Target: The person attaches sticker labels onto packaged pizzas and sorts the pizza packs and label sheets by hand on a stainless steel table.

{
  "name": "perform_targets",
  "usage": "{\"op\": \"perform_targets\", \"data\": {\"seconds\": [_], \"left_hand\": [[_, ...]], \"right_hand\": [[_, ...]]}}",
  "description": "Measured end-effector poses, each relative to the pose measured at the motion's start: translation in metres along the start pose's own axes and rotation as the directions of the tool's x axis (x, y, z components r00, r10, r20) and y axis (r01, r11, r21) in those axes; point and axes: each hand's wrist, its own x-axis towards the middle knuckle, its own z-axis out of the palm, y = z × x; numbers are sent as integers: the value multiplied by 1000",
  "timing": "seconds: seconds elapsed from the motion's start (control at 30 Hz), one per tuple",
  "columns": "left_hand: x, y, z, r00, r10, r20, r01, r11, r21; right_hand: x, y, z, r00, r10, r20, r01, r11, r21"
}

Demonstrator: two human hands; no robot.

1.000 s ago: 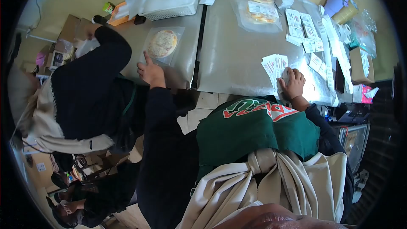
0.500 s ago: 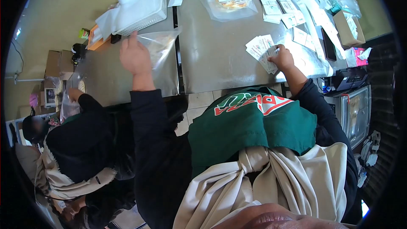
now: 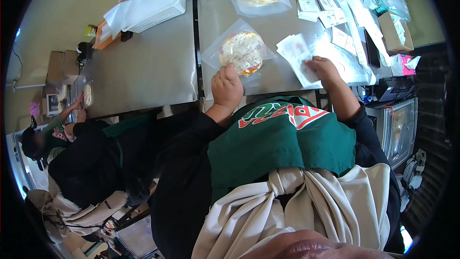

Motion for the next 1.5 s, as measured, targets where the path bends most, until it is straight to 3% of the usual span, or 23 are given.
{"op": "perform_targets", "data": {"seconds": [0.03,0.07,0.1,0.2,0.3,0.4,0.5,0.63,0.67,0.77,0.87,0.93,0.97,1.03,1.07,1.1,1.13,1.23,1.33,1.4,1.5], "left_hand": [[-3,-2,-2,999,-19,32,18,1000,9],[-7,-2,-4,997,-37,63,36,999,18],[-8,1,-9,998,-1,64,-2,999,51],[-10,15,-16,994,57,88,-66,993,97],[-20,19,-11,991,32,127,-42,996,74],[-26,18,-10,991,64,118,-71,996,58],[-31,19,-12,992,90,90,-92,996,18],[-37,23,-19,991,58,124,-52,998,-47],[-38,24,-22,990,52,130,-43,996,-76],[-40,18,-34,995,13,96,0,991,-135],[-46,6,-42,979,-186,79,199,958,-208],[-50,-9,-39,933,-347,90,357,922,-149],[-53,-17,-33,906,-413,98,423,897,-129],[-55,-38,-15,907,-419,-50,407,900,-158],[-49,-43,-12,889,-454,-52,445,886,-127],[-42,-46,-8,873,-486,-54,479,872,-97],[-35,-48,-1,873,-487,-30,484,872,-76],[-29,-52,16,858,-513,36,513,858,18],[-30,-58,30,865,-502,26,500,864,65],[-36,-65,41,868,-494,-58,496,868,34],[-34,-56,25,890,-456,-26,457,889,32]], "right_hand": [[-9,-4,3,992,108,71,-97,986,-137],[-16,-5,9,971,182,154,-160,977,-142],[-33,-14,24,944,258,206,-260,965,-21],[-11,11,34,900,355,254,-321,932,-166],[3,23,61,884,342,318,-334,939,-82],[7,7,93,871,401,283,-431,901,53],[35,26,108,933,268,242,-332,900,283],[31,26,129,871,72,486,-323,831,454],[33,27,133,839,92,536,-359,835,417],[18,4,128,812,241,531,-287,958,3],[-12,-39,112,820,360,444,-175,897,-405],[-36,-72,106,786,170,594,15,956,-293],[-53,-90,104,760,65,646,108,969,-224],[-98,-129,109,549,-313,775,313,937,156],[-124,-147,111,499,-384,777,253,922,293],[-160,-170,113,422,-364,830,79,927,366],[-174,-177,121,244,-511,824,49,855,516],[-206,-184,132,14,-639,769,25,769,639],[-211,-180,137,-81,-689,720,76,716,694],[-214,-177,139,-109,-699,706,95,700,708],[-216,-172,138,-122,-713,691,115,681,723]]}}
